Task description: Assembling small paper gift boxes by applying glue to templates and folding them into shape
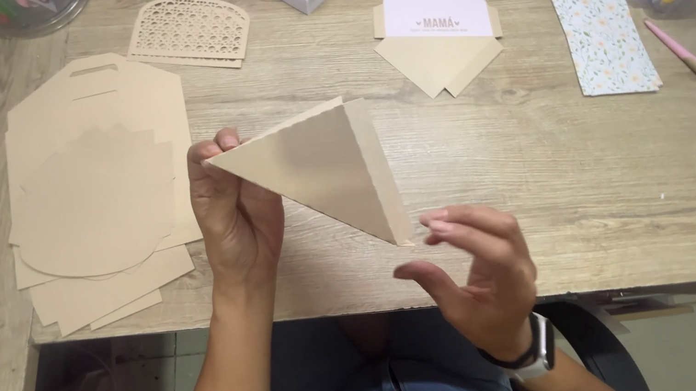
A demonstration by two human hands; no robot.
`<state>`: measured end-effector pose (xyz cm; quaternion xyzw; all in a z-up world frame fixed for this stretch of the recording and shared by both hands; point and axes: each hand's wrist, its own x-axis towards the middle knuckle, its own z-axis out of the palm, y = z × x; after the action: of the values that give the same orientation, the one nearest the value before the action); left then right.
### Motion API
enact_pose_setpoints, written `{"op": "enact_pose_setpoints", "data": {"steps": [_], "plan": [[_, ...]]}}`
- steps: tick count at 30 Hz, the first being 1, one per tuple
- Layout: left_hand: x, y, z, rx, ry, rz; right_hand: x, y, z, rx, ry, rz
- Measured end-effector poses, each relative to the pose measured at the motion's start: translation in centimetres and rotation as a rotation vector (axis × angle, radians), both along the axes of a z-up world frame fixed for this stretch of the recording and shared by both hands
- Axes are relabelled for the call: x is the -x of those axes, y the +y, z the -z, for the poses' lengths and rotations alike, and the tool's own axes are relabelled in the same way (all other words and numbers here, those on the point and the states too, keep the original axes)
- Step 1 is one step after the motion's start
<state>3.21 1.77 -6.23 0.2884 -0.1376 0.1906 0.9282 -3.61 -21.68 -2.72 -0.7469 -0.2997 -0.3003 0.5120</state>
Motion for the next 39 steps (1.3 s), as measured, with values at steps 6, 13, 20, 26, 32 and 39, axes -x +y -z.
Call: {"op": "enact_pose_setpoints", "data": {"steps": [6, 13, 20, 26, 32, 39], "plan": [[0.6, -0.7, -0.3, -0.033, -0.002, -0.049, -1.3, 0.5, -1.2, -0.035, 0.121, -0.038], [0.2, -0.8, 1.4, 0.02, 0.06, -0.112, -3.9, -0.6, 0.4, -0.349, 0.416, -0.323], [1.1, -2.1, 1.0, -0.013, 0.199, -0.149, -3.8, 0.1, -0.2, -0.322, 0.212, 0.025], [2.0, -3.3, 0.6, -0.426, 0.23, -0.484, -3.7, 0.0, 1.1, -0.279, 0.19, 0.179], [2.5, -1.5, -3.5, -0.95, 0.223, -0.622, -6.4, -2.7, -1.4, -0.142, 0.298, 0.221], [-0.1, 0.5, -5.6, -0.941, 0.353, -0.227, -11.5, -3.9, -5.1, 0.013, 0.569, 0.062]]}}
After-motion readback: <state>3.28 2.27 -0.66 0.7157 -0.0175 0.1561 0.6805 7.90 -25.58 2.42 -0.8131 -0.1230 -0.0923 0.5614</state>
